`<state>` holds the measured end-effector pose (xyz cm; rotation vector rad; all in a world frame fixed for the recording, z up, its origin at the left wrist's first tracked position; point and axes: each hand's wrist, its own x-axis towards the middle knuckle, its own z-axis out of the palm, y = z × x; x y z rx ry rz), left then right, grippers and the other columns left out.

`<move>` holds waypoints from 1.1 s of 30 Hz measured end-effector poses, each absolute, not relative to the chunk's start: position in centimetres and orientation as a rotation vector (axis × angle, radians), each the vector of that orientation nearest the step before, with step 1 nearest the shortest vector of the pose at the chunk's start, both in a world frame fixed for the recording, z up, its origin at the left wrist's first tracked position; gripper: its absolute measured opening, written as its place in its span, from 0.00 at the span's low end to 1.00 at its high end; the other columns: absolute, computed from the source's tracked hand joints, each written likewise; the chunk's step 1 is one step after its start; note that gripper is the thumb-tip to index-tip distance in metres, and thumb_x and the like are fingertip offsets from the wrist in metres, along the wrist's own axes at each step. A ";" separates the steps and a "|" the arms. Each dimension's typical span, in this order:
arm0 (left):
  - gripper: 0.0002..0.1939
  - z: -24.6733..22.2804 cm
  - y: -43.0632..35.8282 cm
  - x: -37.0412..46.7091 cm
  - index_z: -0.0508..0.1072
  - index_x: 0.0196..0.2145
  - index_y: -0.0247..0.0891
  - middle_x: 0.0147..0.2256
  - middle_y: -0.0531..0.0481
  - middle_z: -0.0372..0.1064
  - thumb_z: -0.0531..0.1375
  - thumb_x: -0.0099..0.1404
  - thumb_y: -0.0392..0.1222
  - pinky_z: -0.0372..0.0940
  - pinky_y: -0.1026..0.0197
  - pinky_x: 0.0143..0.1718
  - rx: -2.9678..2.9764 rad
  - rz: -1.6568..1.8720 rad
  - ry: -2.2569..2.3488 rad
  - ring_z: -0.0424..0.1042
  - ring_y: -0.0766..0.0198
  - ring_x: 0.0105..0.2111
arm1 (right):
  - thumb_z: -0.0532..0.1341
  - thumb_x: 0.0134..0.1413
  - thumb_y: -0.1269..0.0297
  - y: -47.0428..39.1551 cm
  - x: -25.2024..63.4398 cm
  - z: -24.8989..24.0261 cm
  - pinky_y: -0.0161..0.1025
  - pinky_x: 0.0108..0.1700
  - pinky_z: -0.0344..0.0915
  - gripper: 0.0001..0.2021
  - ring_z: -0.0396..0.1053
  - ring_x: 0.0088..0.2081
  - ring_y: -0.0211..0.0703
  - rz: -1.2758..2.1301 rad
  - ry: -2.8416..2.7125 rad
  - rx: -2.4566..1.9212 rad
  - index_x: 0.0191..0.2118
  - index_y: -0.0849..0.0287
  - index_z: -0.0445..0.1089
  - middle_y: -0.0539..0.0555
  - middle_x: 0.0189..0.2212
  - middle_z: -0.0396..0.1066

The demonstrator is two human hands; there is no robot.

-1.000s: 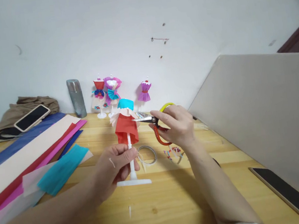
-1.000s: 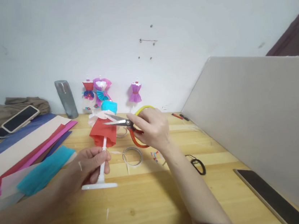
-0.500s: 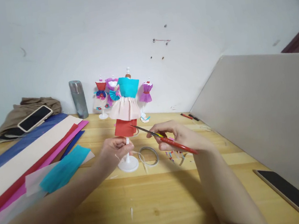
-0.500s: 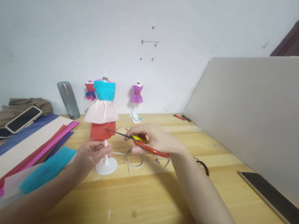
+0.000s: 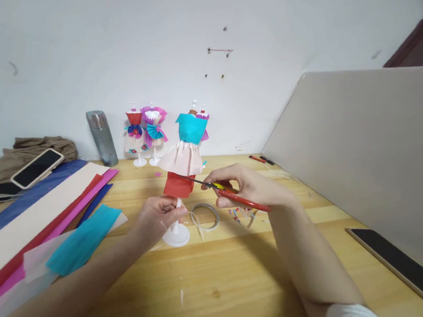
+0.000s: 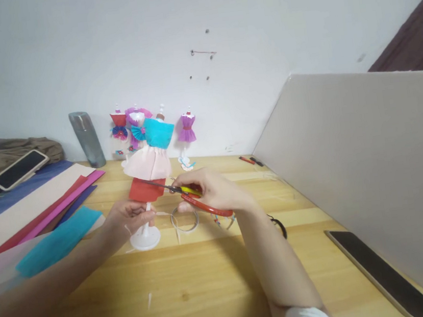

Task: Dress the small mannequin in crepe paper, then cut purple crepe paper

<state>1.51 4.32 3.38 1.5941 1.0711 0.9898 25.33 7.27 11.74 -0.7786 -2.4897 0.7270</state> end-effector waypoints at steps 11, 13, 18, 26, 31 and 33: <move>0.15 3.3 4.5 1.7 0.70 0.19 0.35 0.16 0.55 0.60 0.62 0.55 0.49 0.49 0.67 0.20 1.621 0.946 1.078 0.54 0.72 0.17 | 0.66 0.54 0.48 7.2 25.7 12.0 0.34 0.28 0.54 0.19 0.57 0.24 0.34 0.727 -2.524 -0.793 0.36 0.62 0.70 0.47 0.23 0.65; 0.15 3.0 4.6 1.6 0.71 0.19 0.35 0.17 0.54 0.62 0.62 0.55 0.49 0.49 0.67 0.20 1.611 0.944 1.083 0.55 0.72 0.17 | 0.66 0.54 0.47 7.2 25.7 12.0 0.34 0.28 0.54 0.19 0.57 0.25 0.34 0.730 -2.528 -0.797 0.35 0.62 0.70 0.47 0.23 0.66; 0.16 3.0 4.6 1.8 0.70 0.19 0.35 0.16 0.54 0.62 0.64 0.53 0.49 0.49 0.67 0.20 1.570 0.906 1.087 0.56 0.72 0.16 | 0.65 0.54 0.47 7.2 25.9 12.1 0.34 0.27 0.52 0.19 0.57 0.24 0.34 0.710 -2.545 -0.813 0.35 0.62 0.70 0.47 0.22 0.66; 0.17 2.4 4.8 1.6 0.71 0.19 0.35 0.17 0.52 0.63 0.64 0.55 0.51 0.50 0.67 0.20 1.594 0.900 1.106 0.58 0.71 0.17 | 0.64 0.55 0.47 7.0 26.3 12.5 0.33 0.27 0.52 0.20 0.56 0.24 0.34 0.648 -2.580 -0.831 0.35 0.62 0.70 0.47 0.22 0.65; 0.18 2.5 4.8 1.8 0.71 0.19 0.35 0.17 0.52 0.65 0.65 0.52 0.53 0.48 0.67 0.18 1.525 0.884 1.086 0.56 0.72 0.15 | 0.63 0.56 0.47 7.0 26.4 12.5 0.33 0.27 0.52 0.20 0.57 0.24 0.33 0.666 -2.592 -0.846 0.35 0.62 0.70 0.47 0.22 0.65; 0.18 2.9 4.6 1.9 0.71 0.19 0.35 0.17 0.52 0.65 0.66 0.51 0.54 0.47 0.67 0.18 1.512 0.880 1.089 0.55 0.73 0.15 | 0.63 0.56 0.47 7.1 26.3 12.6 0.33 0.27 0.52 0.20 0.57 0.24 0.33 0.667 -2.595 -0.843 0.34 0.62 0.70 0.47 0.22 0.66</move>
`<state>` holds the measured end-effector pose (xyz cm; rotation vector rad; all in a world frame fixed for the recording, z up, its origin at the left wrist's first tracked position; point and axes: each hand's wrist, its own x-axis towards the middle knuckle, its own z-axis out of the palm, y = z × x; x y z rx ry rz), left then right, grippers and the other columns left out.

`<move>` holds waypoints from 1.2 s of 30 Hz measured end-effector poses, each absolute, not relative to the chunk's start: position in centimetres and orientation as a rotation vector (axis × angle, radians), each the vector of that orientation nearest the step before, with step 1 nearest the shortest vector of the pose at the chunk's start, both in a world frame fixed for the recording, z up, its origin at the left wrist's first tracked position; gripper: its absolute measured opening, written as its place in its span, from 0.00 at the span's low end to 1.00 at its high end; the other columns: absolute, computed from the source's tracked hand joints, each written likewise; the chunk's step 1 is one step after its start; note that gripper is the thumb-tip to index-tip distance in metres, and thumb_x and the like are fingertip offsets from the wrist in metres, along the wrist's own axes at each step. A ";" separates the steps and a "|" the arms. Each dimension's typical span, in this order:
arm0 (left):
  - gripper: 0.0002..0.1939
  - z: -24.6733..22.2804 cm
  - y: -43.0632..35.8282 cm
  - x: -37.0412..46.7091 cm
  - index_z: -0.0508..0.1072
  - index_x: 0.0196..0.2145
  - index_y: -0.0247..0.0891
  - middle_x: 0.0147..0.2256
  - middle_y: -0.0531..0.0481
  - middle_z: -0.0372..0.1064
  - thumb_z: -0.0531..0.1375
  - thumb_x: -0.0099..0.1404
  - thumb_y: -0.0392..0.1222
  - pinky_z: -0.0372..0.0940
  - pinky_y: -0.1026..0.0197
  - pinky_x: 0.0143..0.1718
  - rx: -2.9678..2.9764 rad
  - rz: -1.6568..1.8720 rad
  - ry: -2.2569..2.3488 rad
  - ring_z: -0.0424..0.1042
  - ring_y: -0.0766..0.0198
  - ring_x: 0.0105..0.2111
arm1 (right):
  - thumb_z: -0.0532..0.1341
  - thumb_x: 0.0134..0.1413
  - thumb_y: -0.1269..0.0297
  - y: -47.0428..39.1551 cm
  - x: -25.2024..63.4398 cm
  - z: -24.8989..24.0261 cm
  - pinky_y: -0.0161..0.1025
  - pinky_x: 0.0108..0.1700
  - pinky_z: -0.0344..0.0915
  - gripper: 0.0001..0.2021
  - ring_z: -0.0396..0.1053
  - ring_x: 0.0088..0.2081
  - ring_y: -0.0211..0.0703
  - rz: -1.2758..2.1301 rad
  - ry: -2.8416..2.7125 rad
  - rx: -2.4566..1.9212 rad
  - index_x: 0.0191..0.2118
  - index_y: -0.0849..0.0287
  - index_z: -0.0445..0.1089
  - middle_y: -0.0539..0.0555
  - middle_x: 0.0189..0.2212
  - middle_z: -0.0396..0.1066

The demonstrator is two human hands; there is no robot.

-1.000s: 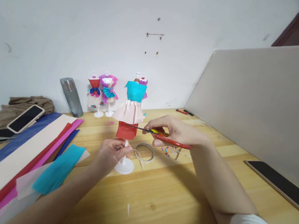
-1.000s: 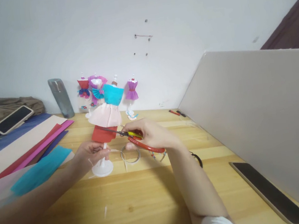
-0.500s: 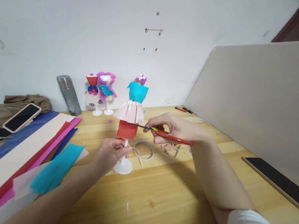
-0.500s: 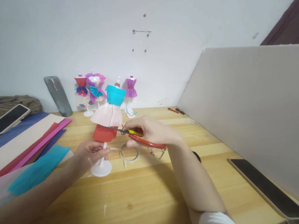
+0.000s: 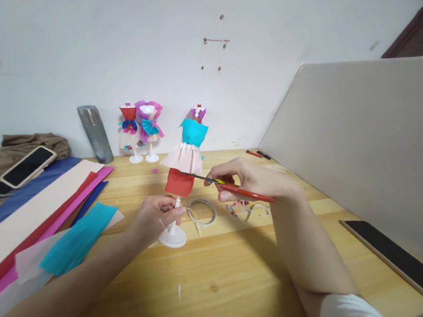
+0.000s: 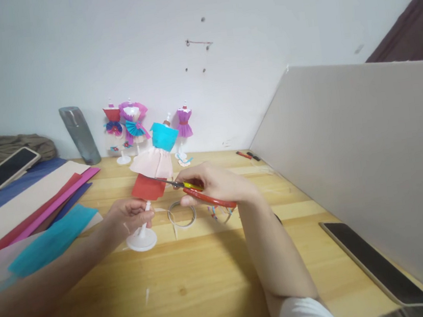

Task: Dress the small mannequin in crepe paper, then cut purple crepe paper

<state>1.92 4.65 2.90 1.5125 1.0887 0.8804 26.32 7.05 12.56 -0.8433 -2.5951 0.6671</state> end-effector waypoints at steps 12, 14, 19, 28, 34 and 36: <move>0.16 3.3 4.4 2.1 0.70 0.17 0.36 0.16 0.53 0.64 0.65 0.50 0.51 0.46 0.67 0.17 1.493 0.850 1.104 0.54 0.73 0.14 | 0.63 0.57 0.46 7.2 26.3 12.7 0.33 0.27 0.54 0.20 0.60 0.24 0.34 0.686 -2.606 -0.796 0.34 0.62 0.69 0.48 0.23 0.68; 0.15 3.2 4.4 2.1 0.70 0.18 0.36 0.16 0.52 0.65 0.65 0.51 0.50 0.47 0.67 0.17 1.489 0.848 1.110 0.55 0.73 0.14 | 0.62 0.58 0.46 7.2 26.3 12.7 0.33 0.27 0.54 0.20 0.60 0.24 0.34 0.710 -2.600 -0.815 0.33 0.61 0.69 0.48 0.23 0.67; 0.14 3.0 4.5 2.1 0.70 0.18 0.36 0.16 0.52 0.65 0.64 0.52 0.49 0.48 0.67 0.18 1.500 0.848 1.104 0.55 0.72 0.14 | 0.63 0.57 0.47 7.2 26.3 12.7 0.33 0.27 0.53 0.19 0.59 0.24 0.34 0.721 -2.598 -0.818 0.33 0.61 0.68 0.48 0.23 0.66; 0.14 3.7 4.1 2.3 0.69 0.18 0.36 0.16 0.53 0.64 0.63 0.49 0.50 0.49 0.67 0.18 1.485 0.840 1.112 0.57 0.72 0.15 | 0.63 0.56 0.47 7.2 26.1 12.8 0.32 0.27 0.53 0.19 0.55 0.24 0.33 0.735 -2.599 -0.827 0.32 0.62 0.67 0.46 0.23 0.61; 0.14 3.3 4.3 2.4 0.69 0.18 0.36 0.16 0.54 0.63 0.62 0.49 0.51 0.48 0.67 0.17 1.498 0.840 1.108 0.55 0.73 0.15 | 0.62 0.55 0.44 7.3 26.1 12.6 0.32 0.27 0.53 0.22 0.55 0.25 0.33 0.758 -2.592 -0.823 0.32 0.62 0.67 0.47 0.23 0.60; 0.15 3.3 4.3 2.4 0.69 0.18 0.36 0.16 0.54 0.63 0.61 0.49 0.51 0.48 0.67 0.17 1.505 0.843 1.110 0.55 0.73 0.15 | 0.62 0.55 0.42 7.3 26.1 12.6 0.32 0.27 0.53 0.23 0.55 0.25 0.34 0.768 -2.594 -0.840 0.32 0.62 0.67 0.47 0.23 0.60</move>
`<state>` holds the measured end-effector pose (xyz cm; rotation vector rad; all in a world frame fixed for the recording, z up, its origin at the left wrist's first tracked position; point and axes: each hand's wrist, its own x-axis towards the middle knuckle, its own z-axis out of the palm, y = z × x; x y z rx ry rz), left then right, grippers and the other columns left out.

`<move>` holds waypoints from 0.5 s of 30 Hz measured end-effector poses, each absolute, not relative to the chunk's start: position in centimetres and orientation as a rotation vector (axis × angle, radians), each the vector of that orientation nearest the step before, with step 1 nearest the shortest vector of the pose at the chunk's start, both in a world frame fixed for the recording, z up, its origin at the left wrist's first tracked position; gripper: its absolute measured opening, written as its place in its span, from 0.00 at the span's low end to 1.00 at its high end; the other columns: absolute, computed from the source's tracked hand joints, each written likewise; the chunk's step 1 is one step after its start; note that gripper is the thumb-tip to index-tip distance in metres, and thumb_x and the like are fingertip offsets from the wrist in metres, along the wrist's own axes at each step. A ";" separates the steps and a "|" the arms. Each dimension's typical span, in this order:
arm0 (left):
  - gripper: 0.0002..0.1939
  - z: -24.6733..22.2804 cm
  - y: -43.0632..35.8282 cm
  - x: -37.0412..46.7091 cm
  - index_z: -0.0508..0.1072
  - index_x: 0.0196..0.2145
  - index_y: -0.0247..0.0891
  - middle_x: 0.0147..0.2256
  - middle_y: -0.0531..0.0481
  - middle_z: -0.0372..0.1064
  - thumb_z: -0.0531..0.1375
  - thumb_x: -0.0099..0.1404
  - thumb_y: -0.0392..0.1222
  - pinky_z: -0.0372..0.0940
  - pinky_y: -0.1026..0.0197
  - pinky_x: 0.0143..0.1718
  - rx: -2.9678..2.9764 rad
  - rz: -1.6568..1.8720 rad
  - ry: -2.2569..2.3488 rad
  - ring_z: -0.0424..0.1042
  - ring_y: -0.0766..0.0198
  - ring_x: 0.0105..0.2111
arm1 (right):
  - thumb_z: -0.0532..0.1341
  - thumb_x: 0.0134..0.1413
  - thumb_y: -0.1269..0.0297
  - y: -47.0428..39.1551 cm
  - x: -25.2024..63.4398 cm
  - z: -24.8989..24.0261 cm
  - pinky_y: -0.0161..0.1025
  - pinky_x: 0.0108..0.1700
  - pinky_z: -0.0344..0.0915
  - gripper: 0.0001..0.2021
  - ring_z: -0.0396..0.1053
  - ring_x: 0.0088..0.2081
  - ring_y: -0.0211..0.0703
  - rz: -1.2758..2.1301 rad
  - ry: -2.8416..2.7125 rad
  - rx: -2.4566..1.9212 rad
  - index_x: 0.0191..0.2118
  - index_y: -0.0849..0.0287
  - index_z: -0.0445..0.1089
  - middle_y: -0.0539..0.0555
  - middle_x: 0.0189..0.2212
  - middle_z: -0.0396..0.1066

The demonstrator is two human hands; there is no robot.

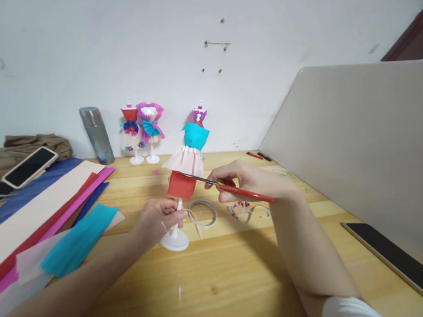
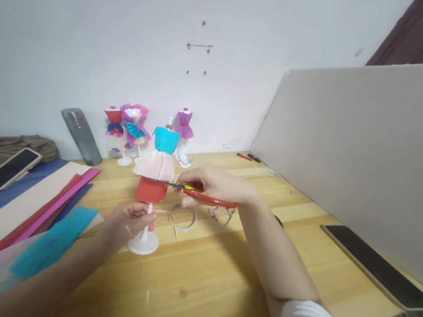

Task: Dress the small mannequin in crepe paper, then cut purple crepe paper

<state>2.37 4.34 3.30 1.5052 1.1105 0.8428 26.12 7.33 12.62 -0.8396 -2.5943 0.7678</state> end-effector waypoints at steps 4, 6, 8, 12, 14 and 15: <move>0.14 3.3 4.3 2.4 0.69 0.18 0.36 0.16 0.54 0.63 0.61 0.50 0.50 0.48 0.67 0.17 1.514 0.849 1.111 0.56 0.73 0.15 | 0.61 0.55 0.41 7.3 26.1 12.7 0.33 0.27 0.52 0.24 0.54 0.25 0.34 0.800 -2.585 -0.872 0.31 0.61 0.67 0.47 0.23 0.59; 0.14 3.2 4.2 2.4 0.69 0.18 0.36 0.16 0.54 0.63 0.61 0.50 0.50 0.48 0.67 0.17 1.511 0.851 1.109 0.56 0.73 0.15 | 0.61 0.55 0.40 7.3 26.1 12.7 0.33 0.27 0.51 0.24 0.53 0.25 0.33 0.815 -2.583 -0.878 0.31 0.61 0.67 0.46 0.23 0.58; 0.14 3.0 4.2 2.3 0.69 0.19 0.36 0.17 0.54 0.64 0.61 0.51 0.50 0.48 0.68 0.18 1.514 0.852 1.106 0.56 0.73 0.15 | 0.61 0.55 0.40 7.3 26.1 12.8 0.33 0.27 0.51 0.25 0.53 0.25 0.33 0.824 -2.584 -0.883 0.31 0.61 0.67 0.46 0.23 0.58; 0.14 3.0 4.2 2.3 0.69 0.19 0.36 0.17 0.54 0.64 0.61 0.51 0.50 0.49 0.68 0.18 1.511 0.849 1.100 0.57 0.73 0.15 | 0.61 0.54 0.39 7.3 26.1 12.8 0.34 0.27 0.51 0.25 0.52 0.24 0.33 0.839 -2.589 -0.891 0.31 0.62 0.68 0.46 0.22 0.58; 0.14 3.2 4.2 2.3 0.69 0.18 0.36 0.16 0.55 0.63 0.61 0.51 0.49 0.48 0.67 0.18 1.508 0.850 1.100 0.56 0.73 0.15 | 0.61 0.54 0.39 7.3 26.1 12.7 0.33 0.27 0.50 0.25 0.52 0.24 0.33 0.834 -2.590 -0.893 0.31 0.62 0.67 0.46 0.22 0.57; 0.14 3.3 4.2 2.4 0.69 0.18 0.36 0.16 0.55 0.62 0.61 0.51 0.49 0.48 0.67 0.18 1.504 0.850 1.100 0.55 0.73 0.15 | 0.61 0.54 0.40 7.3 26.1 12.7 0.33 0.26 0.50 0.25 0.52 0.24 0.33 0.829 -2.590 -0.893 0.31 0.62 0.67 0.46 0.22 0.57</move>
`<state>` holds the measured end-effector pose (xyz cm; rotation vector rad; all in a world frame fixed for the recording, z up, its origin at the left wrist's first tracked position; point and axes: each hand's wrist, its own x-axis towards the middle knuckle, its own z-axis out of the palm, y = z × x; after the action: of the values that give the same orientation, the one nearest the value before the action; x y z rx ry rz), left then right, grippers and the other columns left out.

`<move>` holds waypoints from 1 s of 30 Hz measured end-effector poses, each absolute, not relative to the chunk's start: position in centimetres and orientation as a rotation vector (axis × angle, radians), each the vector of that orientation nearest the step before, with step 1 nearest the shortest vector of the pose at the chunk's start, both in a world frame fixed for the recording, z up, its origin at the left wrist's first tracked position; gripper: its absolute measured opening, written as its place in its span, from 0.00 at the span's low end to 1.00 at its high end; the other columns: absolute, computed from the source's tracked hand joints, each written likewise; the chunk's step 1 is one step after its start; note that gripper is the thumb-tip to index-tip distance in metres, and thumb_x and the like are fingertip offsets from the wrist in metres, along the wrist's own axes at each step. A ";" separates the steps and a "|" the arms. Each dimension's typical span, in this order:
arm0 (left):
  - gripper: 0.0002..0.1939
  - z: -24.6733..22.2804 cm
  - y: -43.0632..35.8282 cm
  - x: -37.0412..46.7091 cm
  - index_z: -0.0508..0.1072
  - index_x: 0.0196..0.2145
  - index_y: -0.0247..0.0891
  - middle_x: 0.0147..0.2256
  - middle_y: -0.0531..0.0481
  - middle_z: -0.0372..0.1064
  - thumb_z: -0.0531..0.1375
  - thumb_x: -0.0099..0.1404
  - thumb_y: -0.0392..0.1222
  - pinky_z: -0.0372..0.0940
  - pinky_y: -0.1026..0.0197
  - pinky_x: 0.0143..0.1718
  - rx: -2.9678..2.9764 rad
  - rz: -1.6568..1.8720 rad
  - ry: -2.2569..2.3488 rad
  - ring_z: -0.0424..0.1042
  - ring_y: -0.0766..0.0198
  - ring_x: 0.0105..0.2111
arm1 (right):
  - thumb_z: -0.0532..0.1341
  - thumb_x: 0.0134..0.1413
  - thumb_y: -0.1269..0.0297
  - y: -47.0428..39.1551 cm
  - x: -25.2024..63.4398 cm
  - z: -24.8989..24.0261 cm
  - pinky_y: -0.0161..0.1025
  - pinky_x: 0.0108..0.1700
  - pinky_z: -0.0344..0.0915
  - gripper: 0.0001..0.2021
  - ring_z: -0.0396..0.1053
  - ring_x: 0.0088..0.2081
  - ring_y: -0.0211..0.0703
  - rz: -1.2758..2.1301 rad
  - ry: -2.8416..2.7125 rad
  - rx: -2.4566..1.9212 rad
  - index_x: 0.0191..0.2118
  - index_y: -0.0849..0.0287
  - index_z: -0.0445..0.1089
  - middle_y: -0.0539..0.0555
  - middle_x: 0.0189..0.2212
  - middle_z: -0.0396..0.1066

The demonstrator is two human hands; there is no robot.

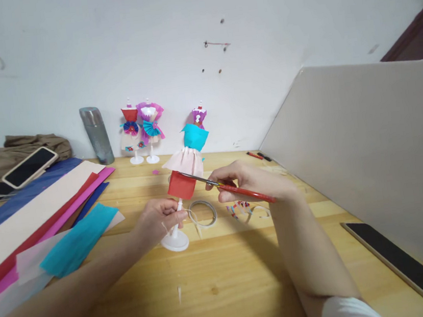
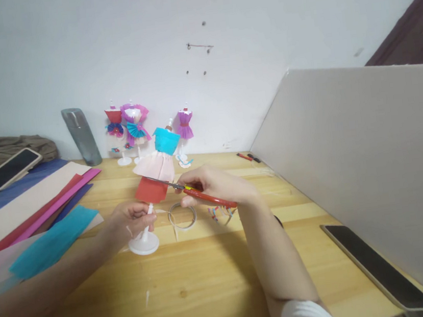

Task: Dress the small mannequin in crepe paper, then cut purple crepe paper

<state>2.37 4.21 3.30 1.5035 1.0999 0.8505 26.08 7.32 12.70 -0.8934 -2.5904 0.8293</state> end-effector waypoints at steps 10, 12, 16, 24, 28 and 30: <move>0.15 3.0 4.4 2.5 0.68 0.17 0.36 0.15 0.55 0.61 0.61 0.50 0.50 0.46 0.67 0.18 1.496 0.834 1.137 0.54 0.73 0.15 | 0.63 0.55 0.49 7.2 26.1 12.8 0.33 0.26 0.50 0.18 0.52 0.23 0.32 0.816 -2.592 -0.910 0.31 0.62 0.68 0.45 0.21 0.57; 0.15 2.7 4.5 2.5 0.68 0.18 0.36 0.15 0.55 0.62 0.61 0.50 0.52 0.46 0.67 0.18 1.492 0.839 1.139 0.54 0.73 0.15 | 0.63 0.55 0.49 7.2 26.1 12.8 0.33 0.26 0.49 0.18 0.51 0.23 0.32 0.829 -2.587 -0.926 0.30 0.61 0.68 0.44 0.21 0.56; 0.17 2.3 4.5 2.5 0.68 0.19 0.36 0.17 0.54 0.63 0.62 0.49 0.54 0.47 0.66 0.18 1.453 0.840 1.156 0.55 0.72 0.15 | 0.63 0.55 0.49 7.2 26.1 12.7 0.33 0.25 0.49 0.18 0.50 0.23 0.32 0.845 -2.575 -0.943 0.30 0.62 0.68 0.44 0.20 0.55; 0.16 2.7 4.2 2.6 0.69 0.20 0.35 0.18 0.53 0.65 0.63 0.49 0.52 0.48 0.67 0.17 1.415 0.851 1.174 0.55 0.73 0.15 | 0.63 0.54 0.45 7.3 25.9 12.6 0.33 0.26 0.49 0.21 0.51 0.23 0.33 0.843 -2.579 -0.923 0.30 0.62 0.68 0.45 0.20 0.57; 0.13 3.1 3.9 2.7 0.69 0.20 0.35 0.17 0.55 0.63 0.62 0.53 0.47 0.48 0.67 0.18 1.417 0.871 1.169 0.54 0.73 0.15 | 0.62 0.54 0.43 7.3 25.9 12.5 0.33 0.25 0.49 0.23 0.50 0.23 0.32 0.831 -2.585 -0.936 0.29 0.63 0.69 0.45 0.20 0.55; 0.12 3.1 3.8 2.6 0.69 0.20 0.35 0.16 0.56 0.62 0.62 0.54 0.46 0.47 0.67 0.19 1.414 0.882 1.161 0.54 0.73 0.15 | 0.62 0.54 0.42 7.3 25.9 12.5 0.33 0.25 0.49 0.24 0.49 0.23 0.32 0.816 -2.596 -0.932 0.29 0.63 0.69 0.44 0.19 0.54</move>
<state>2.65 3.84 3.09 1.4136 1.1608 0.8819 25.90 7.35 12.52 -0.9321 -2.5958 0.8159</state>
